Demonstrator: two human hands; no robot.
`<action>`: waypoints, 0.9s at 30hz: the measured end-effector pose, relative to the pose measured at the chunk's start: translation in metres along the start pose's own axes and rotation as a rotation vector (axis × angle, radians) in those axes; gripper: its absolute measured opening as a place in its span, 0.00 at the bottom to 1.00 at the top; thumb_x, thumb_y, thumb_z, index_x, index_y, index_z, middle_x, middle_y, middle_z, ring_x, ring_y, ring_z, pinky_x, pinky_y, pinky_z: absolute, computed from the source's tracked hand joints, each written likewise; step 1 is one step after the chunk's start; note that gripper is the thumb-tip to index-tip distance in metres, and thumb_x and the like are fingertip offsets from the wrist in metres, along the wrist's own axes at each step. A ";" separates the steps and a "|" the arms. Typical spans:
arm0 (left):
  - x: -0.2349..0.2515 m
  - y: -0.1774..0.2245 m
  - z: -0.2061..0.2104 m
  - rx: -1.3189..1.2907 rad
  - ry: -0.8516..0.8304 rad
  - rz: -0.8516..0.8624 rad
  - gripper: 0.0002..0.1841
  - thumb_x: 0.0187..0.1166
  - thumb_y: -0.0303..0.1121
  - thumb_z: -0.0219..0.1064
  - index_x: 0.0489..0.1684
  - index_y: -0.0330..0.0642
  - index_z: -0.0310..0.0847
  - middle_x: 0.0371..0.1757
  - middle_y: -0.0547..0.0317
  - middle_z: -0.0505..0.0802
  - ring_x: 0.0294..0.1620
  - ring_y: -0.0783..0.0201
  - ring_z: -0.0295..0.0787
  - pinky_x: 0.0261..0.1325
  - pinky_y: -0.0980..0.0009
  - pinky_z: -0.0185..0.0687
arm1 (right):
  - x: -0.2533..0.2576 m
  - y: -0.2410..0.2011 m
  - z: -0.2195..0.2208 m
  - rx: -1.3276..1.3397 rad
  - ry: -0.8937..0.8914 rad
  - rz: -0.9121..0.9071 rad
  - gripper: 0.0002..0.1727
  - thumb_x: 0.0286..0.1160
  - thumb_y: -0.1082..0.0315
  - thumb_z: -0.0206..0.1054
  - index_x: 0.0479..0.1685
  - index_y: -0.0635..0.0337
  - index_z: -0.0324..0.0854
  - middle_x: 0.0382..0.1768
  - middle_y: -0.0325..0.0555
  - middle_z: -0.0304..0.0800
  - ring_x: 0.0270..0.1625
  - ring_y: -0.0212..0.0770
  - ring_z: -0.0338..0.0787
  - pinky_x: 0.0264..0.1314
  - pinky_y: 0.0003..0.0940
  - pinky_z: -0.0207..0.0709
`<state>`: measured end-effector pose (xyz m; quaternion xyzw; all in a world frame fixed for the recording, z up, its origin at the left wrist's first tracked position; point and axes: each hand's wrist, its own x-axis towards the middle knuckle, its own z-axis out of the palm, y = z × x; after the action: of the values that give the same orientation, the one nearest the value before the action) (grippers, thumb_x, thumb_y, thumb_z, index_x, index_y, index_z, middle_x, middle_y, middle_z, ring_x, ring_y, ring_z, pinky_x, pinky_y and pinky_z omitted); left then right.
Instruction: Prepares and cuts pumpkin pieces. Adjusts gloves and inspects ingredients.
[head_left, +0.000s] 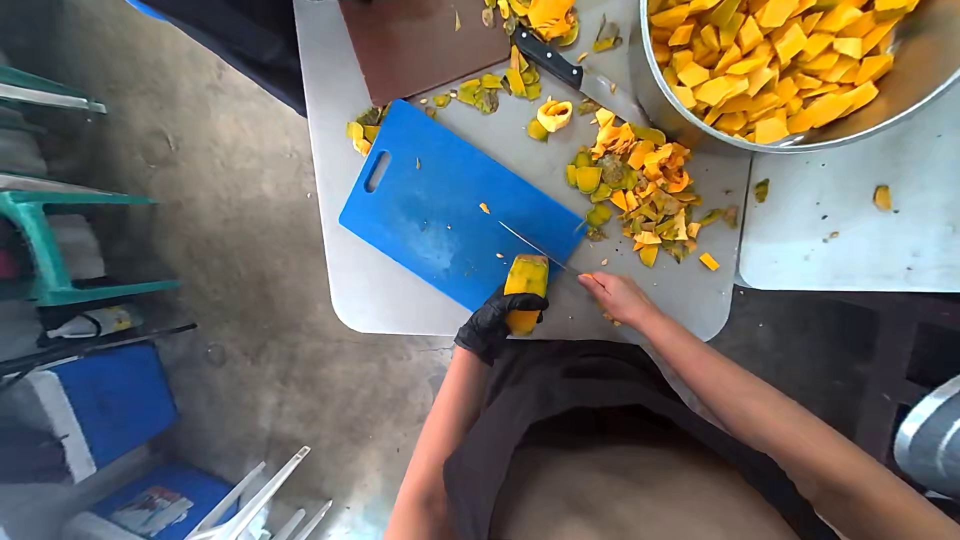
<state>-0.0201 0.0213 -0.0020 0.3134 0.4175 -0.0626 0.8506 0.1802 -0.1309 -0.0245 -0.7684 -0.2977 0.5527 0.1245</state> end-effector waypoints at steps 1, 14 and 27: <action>-0.001 -0.002 -0.003 -0.028 0.005 0.023 0.14 0.69 0.29 0.66 0.52 0.41 0.78 0.34 0.61 0.92 0.34 0.68 0.91 0.40 0.72 0.89 | -0.002 0.003 0.002 0.051 0.031 -0.022 0.31 0.95 0.49 0.48 0.52 0.74 0.81 0.37 0.65 0.85 0.44 0.60 0.87 0.54 0.58 0.77; 0.010 0.010 -0.027 0.148 0.120 0.077 0.18 0.77 0.30 0.67 0.64 0.46 0.74 0.41 0.66 0.91 0.40 0.72 0.89 0.46 0.73 0.87 | -0.040 -0.023 0.011 -0.131 0.164 -0.275 0.37 0.89 0.40 0.50 0.49 0.74 0.82 0.33 0.65 0.88 0.41 0.66 0.92 0.43 0.63 0.81; 0.013 0.029 -0.012 0.355 0.014 -0.084 0.31 0.64 0.22 0.76 0.71 0.37 0.71 0.46 0.58 0.90 0.42 0.70 0.89 0.49 0.71 0.87 | 0.015 -0.042 -0.004 -0.191 -0.026 0.119 0.37 0.91 0.40 0.48 0.60 0.71 0.81 0.48 0.71 0.90 0.57 0.70 0.90 0.59 0.69 0.78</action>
<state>-0.0091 0.0535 -0.0033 0.4413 0.4185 -0.1687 0.7757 0.1733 -0.0881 -0.0124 -0.7857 -0.3045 0.5383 0.0140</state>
